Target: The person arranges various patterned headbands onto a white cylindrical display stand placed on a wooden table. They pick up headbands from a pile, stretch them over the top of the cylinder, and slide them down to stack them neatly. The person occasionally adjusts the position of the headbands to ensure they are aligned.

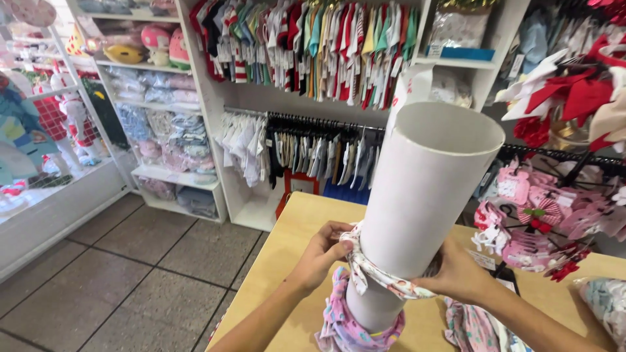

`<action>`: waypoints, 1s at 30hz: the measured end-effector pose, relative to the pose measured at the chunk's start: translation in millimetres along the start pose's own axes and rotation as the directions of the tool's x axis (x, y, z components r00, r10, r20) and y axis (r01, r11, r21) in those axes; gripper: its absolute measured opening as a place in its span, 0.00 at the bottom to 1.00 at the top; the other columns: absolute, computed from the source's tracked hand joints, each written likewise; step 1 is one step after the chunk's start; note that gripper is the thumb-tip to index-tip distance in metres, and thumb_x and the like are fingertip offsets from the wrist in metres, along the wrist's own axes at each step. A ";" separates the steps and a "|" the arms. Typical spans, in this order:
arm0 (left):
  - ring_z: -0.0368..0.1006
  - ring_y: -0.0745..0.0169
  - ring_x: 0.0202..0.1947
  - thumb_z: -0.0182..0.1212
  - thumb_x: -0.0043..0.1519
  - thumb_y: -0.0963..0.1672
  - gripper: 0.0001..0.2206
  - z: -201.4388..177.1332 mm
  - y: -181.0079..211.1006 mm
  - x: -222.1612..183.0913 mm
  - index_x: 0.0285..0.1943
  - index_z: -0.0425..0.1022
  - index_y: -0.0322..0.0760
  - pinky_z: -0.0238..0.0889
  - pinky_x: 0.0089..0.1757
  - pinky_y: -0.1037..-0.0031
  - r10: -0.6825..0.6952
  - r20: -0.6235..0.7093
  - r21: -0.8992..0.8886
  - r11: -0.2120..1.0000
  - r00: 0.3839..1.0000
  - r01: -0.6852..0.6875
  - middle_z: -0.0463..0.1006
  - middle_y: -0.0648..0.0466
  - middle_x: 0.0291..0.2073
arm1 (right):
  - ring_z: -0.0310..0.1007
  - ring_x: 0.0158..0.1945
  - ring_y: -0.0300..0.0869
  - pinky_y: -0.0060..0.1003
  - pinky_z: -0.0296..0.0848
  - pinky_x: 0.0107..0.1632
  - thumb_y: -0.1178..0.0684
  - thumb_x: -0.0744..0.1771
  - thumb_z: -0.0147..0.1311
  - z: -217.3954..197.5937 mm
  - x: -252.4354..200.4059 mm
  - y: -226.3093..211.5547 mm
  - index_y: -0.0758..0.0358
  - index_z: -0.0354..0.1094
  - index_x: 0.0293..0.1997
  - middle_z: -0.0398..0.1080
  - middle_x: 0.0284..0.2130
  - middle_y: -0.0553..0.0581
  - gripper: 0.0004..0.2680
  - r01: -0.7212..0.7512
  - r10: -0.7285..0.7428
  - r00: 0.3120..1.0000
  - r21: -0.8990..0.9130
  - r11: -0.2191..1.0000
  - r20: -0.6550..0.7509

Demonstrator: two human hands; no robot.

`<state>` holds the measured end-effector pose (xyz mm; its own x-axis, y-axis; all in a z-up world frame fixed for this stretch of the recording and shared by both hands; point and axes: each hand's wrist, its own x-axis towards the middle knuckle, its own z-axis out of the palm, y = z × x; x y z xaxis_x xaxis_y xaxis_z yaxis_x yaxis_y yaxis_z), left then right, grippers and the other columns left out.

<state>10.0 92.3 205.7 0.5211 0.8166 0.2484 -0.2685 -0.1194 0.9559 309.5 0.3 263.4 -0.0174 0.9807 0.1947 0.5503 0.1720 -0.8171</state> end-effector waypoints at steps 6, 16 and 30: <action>0.65 0.70 0.32 0.67 0.59 0.42 0.16 10.5 -15.0 -18.6 0.56 0.72 0.43 0.61 0.37 0.75 -0.166 -0.163 0.073 0.981 0.973 0.179 0.71 0.55 0.38 | 0.81 0.64 0.48 0.45 0.83 0.64 0.60 0.49 0.84 32.3 -10.8 41.7 0.66 0.64 0.71 0.80 0.62 0.63 0.42 -0.130 0.151 0.986 0.237 0.963 -0.071; 0.66 0.56 0.64 0.60 0.64 0.60 0.34 -36.3 -103.4 -51.6 0.78 0.63 0.50 0.64 0.62 0.60 -0.088 -0.292 0.246 0.955 0.952 0.164 0.71 0.52 0.65 | 0.72 0.68 0.50 0.48 0.71 0.72 0.47 0.78 0.41 67.5 -40.7 153.8 0.64 0.60 0.75 0.70 0.67 0.60 0.17 0.192 0.119 0.849 0.511 0.838 -0.515; 0.50 0.30 0.83 0.37 0.77 0.61 0.33 -7.7 -132.0 -72.8 0.89 0.57 0.51 0.42 0.77 0.41 -0.201 -0.143 -0.005 0.979 0.969 0.203 0.61 0.38 0.83 | 0.76 0.54 0.40 0.41 0.73 0.51 0.30 0.74 0.49 156.0 -54.8 234.0 0.47 0.68 0.69 0.77 0.56 0.46 0.20 0.001 0.192 0.879 0.405 0.914 -0.436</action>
<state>1.3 53.0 60.2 0.4431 0.8961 0.0258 -0.1612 0.0513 0.9856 308.9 1.2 -23.2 0.4539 0.8550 0.2509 0.1648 0.1961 -0.9666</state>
